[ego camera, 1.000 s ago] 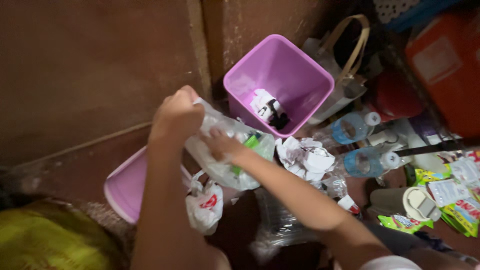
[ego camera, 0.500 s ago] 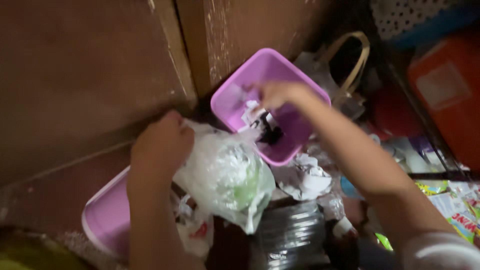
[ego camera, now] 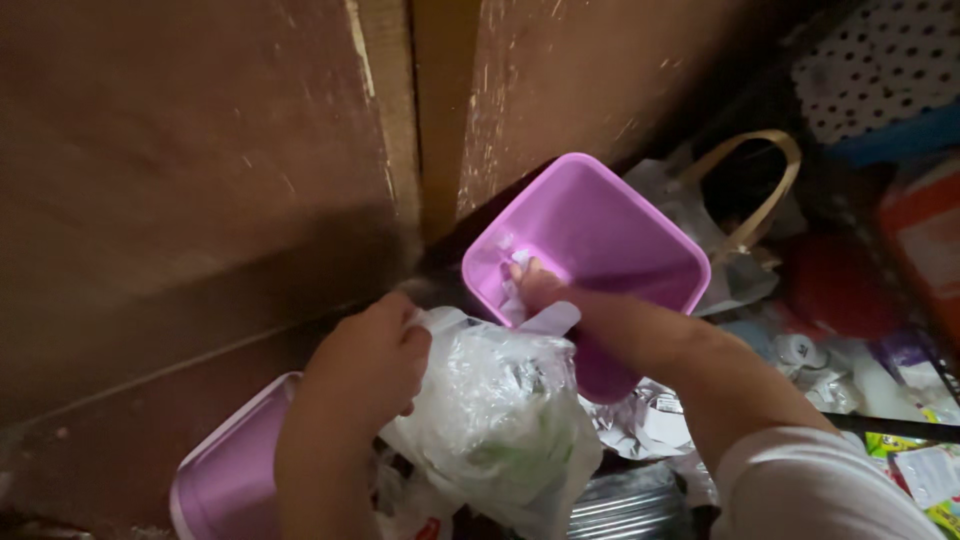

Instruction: The person sorts through various discarded items on the floor, placing some into a plastic bag and others into a small pink trash bin. They then move to a desk and handle a set of items encased in bubble wrap.

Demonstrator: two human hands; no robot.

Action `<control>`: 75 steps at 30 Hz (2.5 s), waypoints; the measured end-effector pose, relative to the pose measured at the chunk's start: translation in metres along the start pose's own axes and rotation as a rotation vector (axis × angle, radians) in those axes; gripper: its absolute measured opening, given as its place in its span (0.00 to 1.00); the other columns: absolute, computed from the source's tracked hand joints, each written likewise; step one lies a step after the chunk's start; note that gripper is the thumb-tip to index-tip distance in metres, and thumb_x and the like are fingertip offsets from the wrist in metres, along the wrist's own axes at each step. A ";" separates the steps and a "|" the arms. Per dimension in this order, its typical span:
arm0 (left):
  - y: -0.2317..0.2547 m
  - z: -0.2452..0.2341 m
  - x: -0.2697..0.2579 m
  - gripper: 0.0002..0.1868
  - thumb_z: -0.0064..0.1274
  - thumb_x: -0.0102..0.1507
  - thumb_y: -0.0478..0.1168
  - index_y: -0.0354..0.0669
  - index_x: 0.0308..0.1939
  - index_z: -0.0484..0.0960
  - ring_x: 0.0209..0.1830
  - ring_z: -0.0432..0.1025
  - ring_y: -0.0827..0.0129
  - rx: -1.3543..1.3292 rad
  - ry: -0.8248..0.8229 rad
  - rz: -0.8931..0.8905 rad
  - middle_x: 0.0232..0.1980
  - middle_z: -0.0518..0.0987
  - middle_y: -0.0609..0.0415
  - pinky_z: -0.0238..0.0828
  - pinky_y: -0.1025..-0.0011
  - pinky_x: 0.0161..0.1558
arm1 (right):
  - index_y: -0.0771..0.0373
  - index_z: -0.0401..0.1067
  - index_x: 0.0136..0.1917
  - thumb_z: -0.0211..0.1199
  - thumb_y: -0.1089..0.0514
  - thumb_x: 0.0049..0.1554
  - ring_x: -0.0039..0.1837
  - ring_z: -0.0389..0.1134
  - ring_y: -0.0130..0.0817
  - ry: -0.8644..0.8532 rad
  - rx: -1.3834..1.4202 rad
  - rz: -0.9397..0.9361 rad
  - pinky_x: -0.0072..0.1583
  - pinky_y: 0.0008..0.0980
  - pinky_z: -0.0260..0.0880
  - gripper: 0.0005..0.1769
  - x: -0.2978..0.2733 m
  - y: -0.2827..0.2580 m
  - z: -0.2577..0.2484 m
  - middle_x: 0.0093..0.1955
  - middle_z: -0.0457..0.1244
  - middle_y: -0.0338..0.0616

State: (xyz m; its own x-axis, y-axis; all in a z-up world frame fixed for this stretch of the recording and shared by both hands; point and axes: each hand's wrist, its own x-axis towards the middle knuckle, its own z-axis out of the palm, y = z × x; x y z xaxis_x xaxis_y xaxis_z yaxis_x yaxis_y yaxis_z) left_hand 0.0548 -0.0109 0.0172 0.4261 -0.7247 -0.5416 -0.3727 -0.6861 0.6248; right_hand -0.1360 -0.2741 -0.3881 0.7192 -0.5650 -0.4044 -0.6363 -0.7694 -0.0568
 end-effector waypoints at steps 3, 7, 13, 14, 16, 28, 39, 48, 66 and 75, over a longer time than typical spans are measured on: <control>0.001 0.000 -0.002 0.16 0.48 0.63 0.46 0.41 0.48 0.80 0.19 0.78 0.57 -0.068 -0.025 -0.011 0.26 0.83 0.42 0.75 0.59 0.30 | 0.54 0.66 0.66 0.67 0.58 0.52 0.57 0.71 0.57 -0.122 0.091 -0.159 0.58 0.49 0.72 0.29 0.010 0.010 -0.020 0.57 0.65 0.60; -0.003 0.000 0.000 0.14 0.48 0.63 0.45 0.40 0.45 0.79 0.19 0.78 0.58 -0.048 -0.049 0.000 0.26 0.82 0.43 0.75 0.59 0.29 | 0.48 0.72 0.63 0.74 0.66 0.37 0.60 0.68 0.49 -0.229 0.238 -0.439 0.58 0.46 0.70 0.40 0.009 0.021 -0.066 0.60 0.67 0.51; -0.016 0.000 0.002 0.13 0.46 0.62 0.42 0.35 0.43 0.79 0.19 0.77 0.59 -0.138 -0.008 0.066 0.25 0.81 0.43 0.74 0.59 0.27 | 0.51 0.65 0.68 0.72 0.61 0.44 0.57 0.68 0.37 -0.292 0.569 -0.252 0.57 0.39 0.71 0.39 -0.074 0.028 -0.231 0.57 0.68 0.43; -0.018 0.000 0.001 0.14 0.46 0.63 0.42 0.34 0.42 0.79 0.18 0.77 0.58 -0.155 0.015 0.076 0.25 0.81 0.42 0.74 0.59 0.27 | 0.51 0.65 0.69 0.72 0.59 0.46 0.58 0.67 0.36 -0.254 0.567 -0.252 0.58 0.39 0.70 0.37 -0.099 0.025 -0.260 0.58 0.67 0.40; -0.022 0.004 -0.002 0.14 0.46 0.63 0.42 0.34 0.43 0.79 0.18 0.77 0.59 -0.158 0.067 0.104 0.26 0.81 0.42 0.74 0.60 0.27 | 0.53 0.67 0.66 0.70 0.60 0.48 0.59 0.68 0.34 -0.227 0.711 -0.216 0.58 0.38 0.70 0.33 -0.148 0.015 -0.310 0.57 0.67 0.39; -0.027 0.027 -0.018 0.12 0.42 0.64 0.41 0.37 0.40 0.78 0.23 0.80 0.53 -0.018 0.334 0.184 0.30 0.82 0.39 0.75 0.56 0.36 | 0.59 0.63 0.67 0.64 0.70 0.53 0.72 0.61 0.38 0.060 0.730 -0.603 0.64 0.36 0.69 0.30 -0.250 -0.151 -0.282 0.71 0.59 0.44; -0.035 0.026 -0.020 0.14 0.39 0.63 0.42 0.38 0.39 0.80 0.34 0.81 0.49 0.077 0.309 0.139 0.30 0.83 0.39 0.73 0.53 0.47 | 0.56 0.51 0.79 0.53 0.46 0.63 0.81 0.34 0.66 -0.121 0.042 -0.384 0.75 0.63 0.39 0.34 -0.177 -0.242 -0.098 0.83 0.36 0.60; -0.040 0.014 -0.018 0.14 0.43 0.61 0.43 0.39 0.41 0.80 0.35 0.81 0.48 0.108 0.239 0.139 0.34 0.83 0.38 0.75 0.52 0.45 | 0.48 0.53 0.80 0.62 0.45 0.57 0.82 0.36 0.60 -0.160 0.093 -0.498 0.75 0.60 0.45 0.42 -0.208 -0.238 -0.196 0.85 0.37 0.53; -0.016 0.046 0.028 0.39 0.64 0.57 0.62 0.38 0.59 0.69 0.48 0.75 0.37 0.255 0.438 0.168 0.49 0.79 0.33 0.72 0.47 0.46 | 0.54 0.76 0.61 0.63 0.46 0.57 0.57 0.72 0.45 -0.160 0.007 0.224 0.59 0.42 0.72 0.21 -0.182 -0.004 -0.314 0.54 0.71 0.48; -0.023 0.031 0.033 0.32 0.64 0.53 0.49 0.47 0.59 0.72 0.50 0.79 0.45 0.191 0.150 0.100 0.46 0.85 0.41 0.74 0.53 0.52 | 0.69 0.72 0.60 0.72 0.58 0.53 0.58 0.67 0.60 0.820 0.215 0.090 0.55 0.50 0.70 0.23 -0.220 0.018 -0.297 0.56 0.65 0.61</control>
State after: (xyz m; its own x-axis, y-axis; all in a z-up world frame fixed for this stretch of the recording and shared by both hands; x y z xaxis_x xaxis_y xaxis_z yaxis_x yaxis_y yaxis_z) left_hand 0.0523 -0.0205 -0.0323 0.4915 -0.7815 -0.3843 -0.5621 -0.6218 0.5454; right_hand -0.2226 -0.2520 -0.0290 0.5854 -0.7219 0.3690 -0.6799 -0.6850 -0.2616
